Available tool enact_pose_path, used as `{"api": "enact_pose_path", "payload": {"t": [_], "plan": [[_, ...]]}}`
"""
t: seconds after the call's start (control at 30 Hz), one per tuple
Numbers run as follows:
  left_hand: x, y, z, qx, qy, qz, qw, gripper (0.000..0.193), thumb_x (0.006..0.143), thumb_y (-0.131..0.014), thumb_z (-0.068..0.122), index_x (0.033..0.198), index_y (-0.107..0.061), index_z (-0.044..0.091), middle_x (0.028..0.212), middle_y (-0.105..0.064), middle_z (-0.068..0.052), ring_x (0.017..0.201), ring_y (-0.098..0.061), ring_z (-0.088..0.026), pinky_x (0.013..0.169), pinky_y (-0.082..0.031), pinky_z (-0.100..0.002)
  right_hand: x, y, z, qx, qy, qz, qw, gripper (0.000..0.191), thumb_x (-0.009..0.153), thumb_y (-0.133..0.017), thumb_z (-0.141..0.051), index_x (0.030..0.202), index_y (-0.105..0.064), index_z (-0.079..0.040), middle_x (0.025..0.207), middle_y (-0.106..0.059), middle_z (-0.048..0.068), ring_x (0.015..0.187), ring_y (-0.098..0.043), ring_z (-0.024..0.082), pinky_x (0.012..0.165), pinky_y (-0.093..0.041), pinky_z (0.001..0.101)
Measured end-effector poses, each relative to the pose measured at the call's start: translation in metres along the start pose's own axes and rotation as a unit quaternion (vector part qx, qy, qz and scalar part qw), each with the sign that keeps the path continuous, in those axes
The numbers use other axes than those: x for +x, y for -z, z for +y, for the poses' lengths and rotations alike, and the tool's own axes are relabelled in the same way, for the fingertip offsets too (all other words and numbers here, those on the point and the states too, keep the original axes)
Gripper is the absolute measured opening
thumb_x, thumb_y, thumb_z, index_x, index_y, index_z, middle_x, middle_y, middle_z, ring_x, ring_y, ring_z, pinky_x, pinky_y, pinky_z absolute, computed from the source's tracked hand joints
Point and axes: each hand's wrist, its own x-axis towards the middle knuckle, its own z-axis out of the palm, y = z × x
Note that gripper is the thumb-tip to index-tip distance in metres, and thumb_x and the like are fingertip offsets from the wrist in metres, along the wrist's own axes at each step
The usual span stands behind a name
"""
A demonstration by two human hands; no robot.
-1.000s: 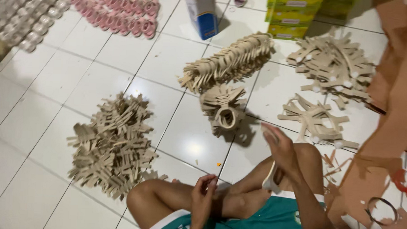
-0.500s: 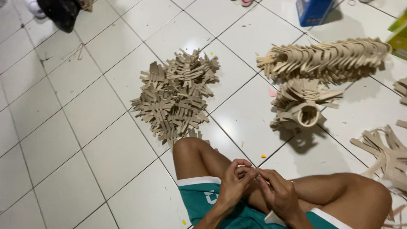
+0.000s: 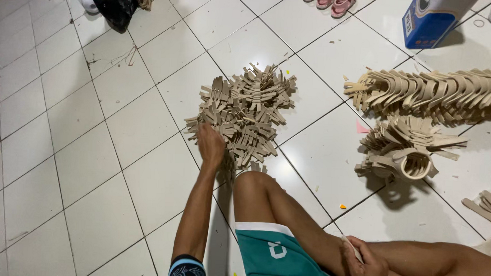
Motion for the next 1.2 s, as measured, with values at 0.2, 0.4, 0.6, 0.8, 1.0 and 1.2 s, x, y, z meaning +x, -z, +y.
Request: {"api": "enact_pose_path", "payload": {"t": [0.2,0.4,0.6,0.8,1.0,1.2], "plan": [[0.012,0.014,-0.035,0.161,0.013,-0.115,0.98,0.029,0.083,-0.07,0.0,0.111,-0.067,-0.002,0.113,-0.068,-0.021,0.108,-0.065,-0.038,0.095,-0.053,-0.049,-0.006,-0.006,0.025,0.06,-0.14,0.011,0.988,0.026,0.09,-0.076,-0.018,0.112,-0.078,-0.003,0.082,-0.08,0.01,0.077,-0.071,0.011,0.071,-0.057,0.0267],[0.005,0.023,-0.046,0.062,-0.051,-0.106,0.991,0.014,0.09,-0.074,0.006,0.104,-0.07,0.003,0.111,-0.067,-0.022,0.097,-0.068,-0.036,0.082,-0.058,-0.044,-0.004,-0.014,0.014,0.119,-0.123,-0.007,0.985,0.026,0.091,-0.076,-0.018,0.111,-0.079,-0.003,0.081,-0.079,0.01,0.076,-0.068,0.009,0.071,-0.056,0.0257],[-0.002,0.02,-0.04,0.163,-0.043,-0.111,0.979,0.033,0.073,-0.076,0.006,0.105,-0.068,0.001,0.107,-0.065,-0.022,0.101,-0.065,-0.039,0.085,-0.055,-0.046,-0.003,-0.018,0.001,0.079,-0.118,-0.03,0.989,0.029,0.085,-0.078,-0.014,0.111,-0.078,-0.002,0.093,-0.083,0.011,0.089,-0.074,0.013,0.082,-0.056,0.0277],[-0.008,0.025,-0.046,-0.006,0.087,-0.186,0.979,0.009,0.107,-0.06,0.008,0.111,-0.065,0.001,0.096,-0.073,-0.02,0.084,-0.072,-0.032,0.077,-0.057,-0.043,-0.004,-0.019,0.015,0.004,0.085,0.009,0.996,0.031,0.086,-0.076,-0.019,0.112,-0.077,-0.003,0.102,-0.081,0.01,0.096,-0.074,0.011,0.087,-0.057,0.0244],[-0.07,0.045,-0.009,-0.543,0.302,-0.186,0.761,0.025,0.092,-0.068,0.004,0.117,-0.063,0.002,0.104,-0.07,-0.015,0.092,-0.07,-0.021,0.089,-0.06,-0.033,-0.001,-0.026,0.007,0.127,-0.078,-0.015,0.989,0.029,0.093,-0.07,-0.017,0.115,-0.075,0.002,0.098,-0.082,0.011,0.091,-0.074,0.014,0.082,-0.056,0.0267],[-0.196,0.033,0.113,-0.689,0.333,-0.283,0.578,0.037,0.097,-0.062,0.005,0.132,-0.062,-0.004,0.121,-0.07,-0.012,0.11,-0.067,-0.019,0.1,-0.054,-0.03,0.008,-0.008,-0.012,0.222,-0.128,-0.079,0.963,0.032,0.096,-0.067,-0.02,0.118,-0.074,0.002,0.079,-0.069,0.005,0.07,-0.06,0.01,0.063,-0.05,0.0247]]}}
